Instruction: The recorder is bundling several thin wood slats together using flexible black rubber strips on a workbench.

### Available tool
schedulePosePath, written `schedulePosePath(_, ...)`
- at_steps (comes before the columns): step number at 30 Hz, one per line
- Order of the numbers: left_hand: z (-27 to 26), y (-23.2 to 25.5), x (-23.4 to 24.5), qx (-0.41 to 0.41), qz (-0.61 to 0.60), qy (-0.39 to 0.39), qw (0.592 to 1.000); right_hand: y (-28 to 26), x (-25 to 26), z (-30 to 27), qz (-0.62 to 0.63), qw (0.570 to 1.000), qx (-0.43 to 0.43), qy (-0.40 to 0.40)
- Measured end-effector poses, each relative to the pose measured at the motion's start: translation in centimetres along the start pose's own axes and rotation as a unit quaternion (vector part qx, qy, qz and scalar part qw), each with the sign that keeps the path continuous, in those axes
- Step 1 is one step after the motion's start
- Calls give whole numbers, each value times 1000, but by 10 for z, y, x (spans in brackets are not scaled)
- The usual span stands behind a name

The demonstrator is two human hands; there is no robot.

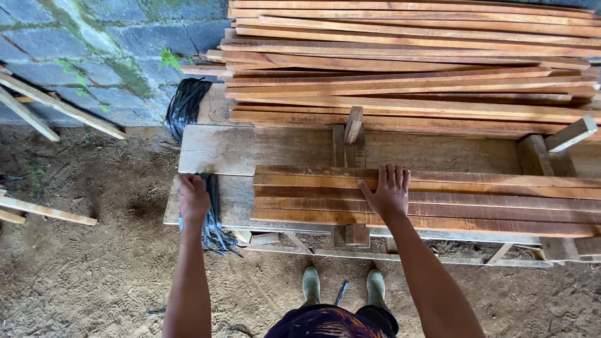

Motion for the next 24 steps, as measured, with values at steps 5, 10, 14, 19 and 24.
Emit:
schedulePosePath(5, -7, 96, 2, -91, -48, 18, 994, -2, 3, 0, 16, 1000, 1, -20)
schedulePosePath(10, -24, 198, -42, -182, -180, -6, 967, -1, 9, 0, 38, 999, 0, 1)
schedulePosePath(14, -44, 206, -113, -123, -277, -71, 950, 6, 14, -5, 109, 994, 11, 22)
schedulePosePath(19, -95, 243, -196, -83, -310, -140, 937, 15, 22, -9, 267, 963, 18, -26)
schedulePosePath(24, -130, 289, -263, -56, -280, -210, 935, 22, 22, -21, 575, 791, -74, -193)
Point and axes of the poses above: each hand's wrist, its own z-axis towards the middle knuckle, its own x-axis out of the back of the hand, y = z × x, the point moved 9 cm from there along z, towards the middle knuckle, and after that the axes turned 3 degrees about -x, right-handed, at the moved point
